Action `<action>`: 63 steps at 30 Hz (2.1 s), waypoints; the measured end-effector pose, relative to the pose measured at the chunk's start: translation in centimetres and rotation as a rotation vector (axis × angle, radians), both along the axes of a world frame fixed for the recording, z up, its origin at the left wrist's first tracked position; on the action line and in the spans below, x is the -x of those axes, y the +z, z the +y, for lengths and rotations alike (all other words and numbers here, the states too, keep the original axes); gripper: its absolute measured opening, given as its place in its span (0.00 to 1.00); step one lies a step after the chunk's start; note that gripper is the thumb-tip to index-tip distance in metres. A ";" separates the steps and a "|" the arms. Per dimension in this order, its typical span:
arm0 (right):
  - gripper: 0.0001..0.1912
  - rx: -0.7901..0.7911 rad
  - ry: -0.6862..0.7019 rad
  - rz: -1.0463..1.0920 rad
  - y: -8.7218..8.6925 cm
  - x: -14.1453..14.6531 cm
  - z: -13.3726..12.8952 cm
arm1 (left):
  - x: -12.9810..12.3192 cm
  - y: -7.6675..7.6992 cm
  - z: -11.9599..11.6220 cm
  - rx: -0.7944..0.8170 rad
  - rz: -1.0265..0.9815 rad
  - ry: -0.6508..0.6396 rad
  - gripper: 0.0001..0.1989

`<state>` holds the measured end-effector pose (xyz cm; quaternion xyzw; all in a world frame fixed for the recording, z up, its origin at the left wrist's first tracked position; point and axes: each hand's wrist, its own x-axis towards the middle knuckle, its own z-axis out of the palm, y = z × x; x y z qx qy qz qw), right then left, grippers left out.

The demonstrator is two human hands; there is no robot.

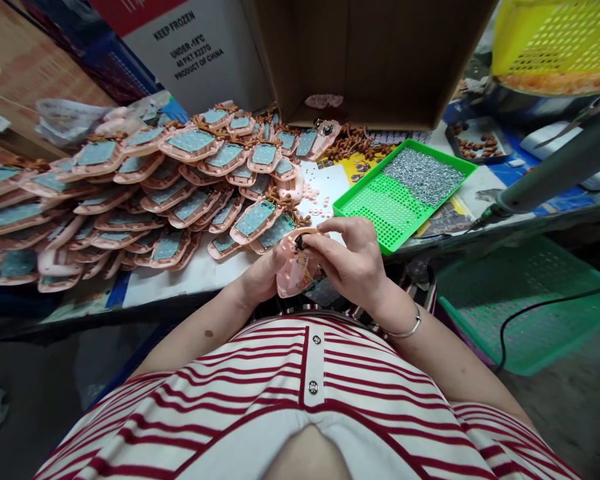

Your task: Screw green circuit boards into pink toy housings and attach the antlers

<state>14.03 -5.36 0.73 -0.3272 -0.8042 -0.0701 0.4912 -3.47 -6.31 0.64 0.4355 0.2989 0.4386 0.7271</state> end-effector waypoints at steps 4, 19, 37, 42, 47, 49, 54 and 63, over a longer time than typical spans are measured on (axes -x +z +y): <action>0.10 0.098 -0.088 -0.070 0.4 0.2 -0.4 | -0.1 0.2 0.2 0.017 0.011 -0.028 0.37; 0.12 0.206 0.008 0.002 0.4 0.8 -0.6 | 0.4 0.8 0.0 0.009 0.158 0.193 0.18; 0.17 1.010 0.788 0.193 1.5 -4.1 -0.6 | 2.6 0.6 2.5 0.006 0.176 0.295 0.15; 0.20 0.985 0.741 0.213 3.7 -4.3 -0.5 | 1.6 -0.4 1.2 0.173 0.125 0.091 0.14; 0.16 0.865 0.319 0.484 3.1 -1.9 0.1 | 0.7 -0.9 0.4 0.261 0.085 -0.161 0.11; 0.18 0.894 0.262 0.597 2.5 -1.2 0.4 | 0.6 -1.0 0.3 0.263 0.053 -0.158 0.11; 0.20 1.008 0.260 0.809 1.4 -0.4 0.7 | 0.8 -1.3 0.2 0.191 0.009 -0.068 0.17; 0.21 1.045 0.195 0.886 0.5 0.2 0.8 | 0.0 -1.0 -0.4 0.142 0.136 -0.057 0.20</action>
